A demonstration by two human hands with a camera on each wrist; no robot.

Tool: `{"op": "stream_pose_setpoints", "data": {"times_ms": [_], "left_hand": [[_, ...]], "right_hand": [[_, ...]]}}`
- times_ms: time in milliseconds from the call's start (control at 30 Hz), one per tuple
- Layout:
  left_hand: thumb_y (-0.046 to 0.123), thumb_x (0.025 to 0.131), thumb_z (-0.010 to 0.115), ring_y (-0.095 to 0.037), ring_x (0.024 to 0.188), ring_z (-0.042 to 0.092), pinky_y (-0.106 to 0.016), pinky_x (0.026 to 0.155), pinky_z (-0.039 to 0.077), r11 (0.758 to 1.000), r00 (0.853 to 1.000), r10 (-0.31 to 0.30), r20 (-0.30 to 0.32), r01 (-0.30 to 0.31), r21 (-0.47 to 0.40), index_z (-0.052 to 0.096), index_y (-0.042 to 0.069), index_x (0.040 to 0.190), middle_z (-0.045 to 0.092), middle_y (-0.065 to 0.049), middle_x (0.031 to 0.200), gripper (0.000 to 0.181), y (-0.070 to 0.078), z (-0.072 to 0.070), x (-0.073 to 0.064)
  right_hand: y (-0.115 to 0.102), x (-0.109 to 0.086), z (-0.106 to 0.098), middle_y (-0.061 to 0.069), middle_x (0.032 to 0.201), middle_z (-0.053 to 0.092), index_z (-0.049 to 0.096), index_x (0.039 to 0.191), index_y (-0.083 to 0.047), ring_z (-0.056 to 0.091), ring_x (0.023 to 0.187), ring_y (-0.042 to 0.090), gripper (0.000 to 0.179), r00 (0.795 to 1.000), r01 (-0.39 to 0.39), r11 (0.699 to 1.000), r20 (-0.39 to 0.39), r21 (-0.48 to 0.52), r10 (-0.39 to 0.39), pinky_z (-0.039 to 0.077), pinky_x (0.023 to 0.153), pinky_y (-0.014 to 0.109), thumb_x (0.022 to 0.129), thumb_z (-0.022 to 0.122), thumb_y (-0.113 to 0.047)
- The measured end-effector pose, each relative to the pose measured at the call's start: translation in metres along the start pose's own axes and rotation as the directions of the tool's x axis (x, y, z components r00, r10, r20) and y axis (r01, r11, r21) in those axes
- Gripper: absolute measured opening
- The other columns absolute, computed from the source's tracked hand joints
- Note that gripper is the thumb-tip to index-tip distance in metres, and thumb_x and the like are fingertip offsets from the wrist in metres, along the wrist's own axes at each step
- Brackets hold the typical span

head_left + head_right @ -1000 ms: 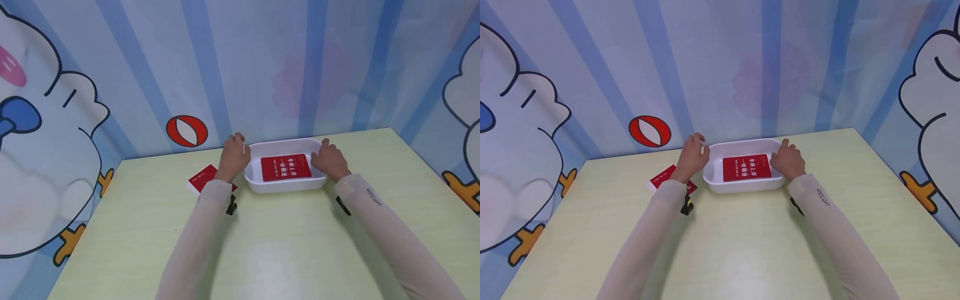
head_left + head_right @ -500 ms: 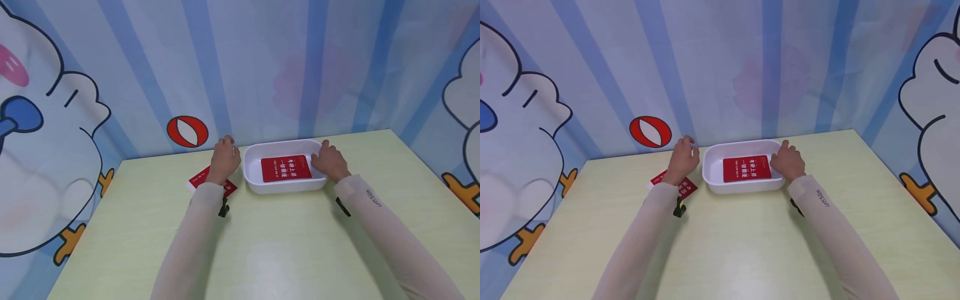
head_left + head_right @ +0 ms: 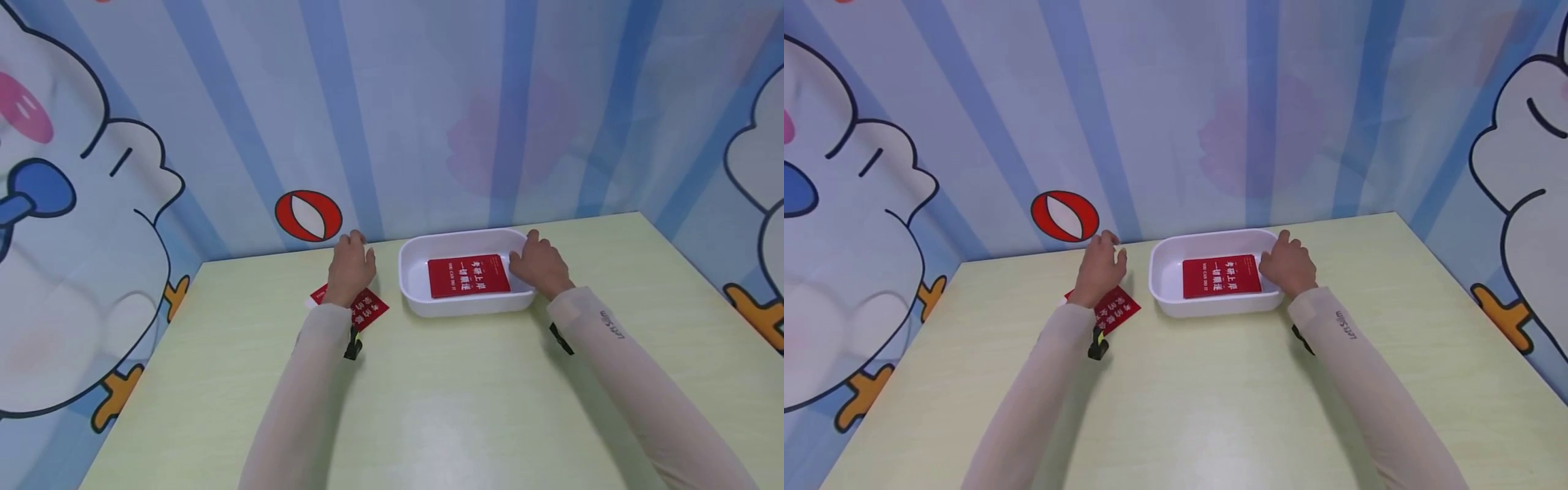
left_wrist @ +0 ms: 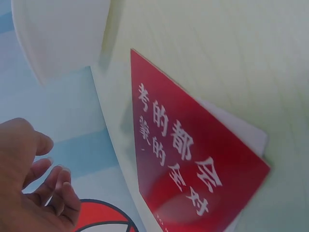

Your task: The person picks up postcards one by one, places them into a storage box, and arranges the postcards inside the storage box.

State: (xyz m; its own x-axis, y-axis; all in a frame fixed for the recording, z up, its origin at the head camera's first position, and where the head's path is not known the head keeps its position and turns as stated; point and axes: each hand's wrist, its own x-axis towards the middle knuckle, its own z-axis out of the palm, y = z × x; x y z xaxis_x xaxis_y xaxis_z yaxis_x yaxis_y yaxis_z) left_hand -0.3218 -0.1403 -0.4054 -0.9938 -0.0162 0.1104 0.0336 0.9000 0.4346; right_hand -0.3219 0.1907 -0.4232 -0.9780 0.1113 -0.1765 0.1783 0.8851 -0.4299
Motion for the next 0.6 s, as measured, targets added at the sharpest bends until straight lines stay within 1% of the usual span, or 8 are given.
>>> {"op": "stream_pose_setpoints", "data": {"times_ms": [167, 300, 433, 600], "left_hand": [[0.027, 0.102, 0.054, -0.028, 0.114, 0.052, -0.044, 0.096, 0.054, 0.999, 0.999, -0.046, 0.029, 0.045, 0.018, 0.045, 0.004, 0.130, 0.051, -0.018, 0.125, 0.038, -0.008, -0.002, -0.001], [0.029, 0.102, 0.055, -0.030, 0.116, 0.051, -0.046, 0.096, 0.054, 0.996, 0.996, -0.087, 0.037, 0.086, 0.025, 0.045, 0.004, 0.131, 0.049, -0.019, 0.128, 0.040, -0.017, -0.004, -0.002], [0.030, 0.102, 0.054, -0.032, 0.118, 0.050, -0.049, 0.095, 0.054, 0.993, 0.994, -0.107, 0.037, 0.105, 0.049, 0.045, 0.003, 0.131, 0.049, -0.020, 0.128, 0.041, -0.027, -0.004, -0.001], [0.030, 0.101, 0.054, -0.035, 0.121, 0.048, -0.050, 0.097, 0.053, 0.986, 0.989, -0.131, 0.069, 0.123, 0.110, 0.043, 0.001, 0.133, 0.048, -0.022, 0.130, 0.045, -0.037, -0.006, -0.003]], "right_hand": [[0.002, 0.001, 0.001, 0.036, 0.131, 0.044, 0.021, 0.145, 0.013, 0.052, 0.116, 0.048, 0.068, 1.000, 0.003, 1.000, 0.003, 0.000, -0.003, 0.049, 0.098, 0.062, 0.099, 0.048, -0.029], [0.002, 0.000, 0.002, 0.036, 0.130, 0.044, 0.021, 0.145, 0.013, 0.052, 0.115, 0.048, 0.067, 1.000, 0.008, 1.000, -0.003, 0.001, -0.008, 0.049, 0.098, 0.062, 0.099, 0.048, -0.028], [0.001, -0.001, 0.002, 0.035, 0.129, 0.046, 0.024, 0.144, 0.012, 0.053, 0.113, 0.047, 0.065, 1.000, 0.012, 1.000, -0.012, 0.001, -0.012, 0.050, 0.098, 0.061, 0.098, 0.049, -0.028], [0.000, 0.000, 0.002, 0.034, 0.127, 0.046, 0.024, 0.143, 0.012, 0.054, 0.112, 0.046, 0.064, 1.000, 0.013, 1.000, -0.014, -0.002, -0.013, 0.050, 0.097, 0.061, 0.098, 0.048, -0.028]]}}
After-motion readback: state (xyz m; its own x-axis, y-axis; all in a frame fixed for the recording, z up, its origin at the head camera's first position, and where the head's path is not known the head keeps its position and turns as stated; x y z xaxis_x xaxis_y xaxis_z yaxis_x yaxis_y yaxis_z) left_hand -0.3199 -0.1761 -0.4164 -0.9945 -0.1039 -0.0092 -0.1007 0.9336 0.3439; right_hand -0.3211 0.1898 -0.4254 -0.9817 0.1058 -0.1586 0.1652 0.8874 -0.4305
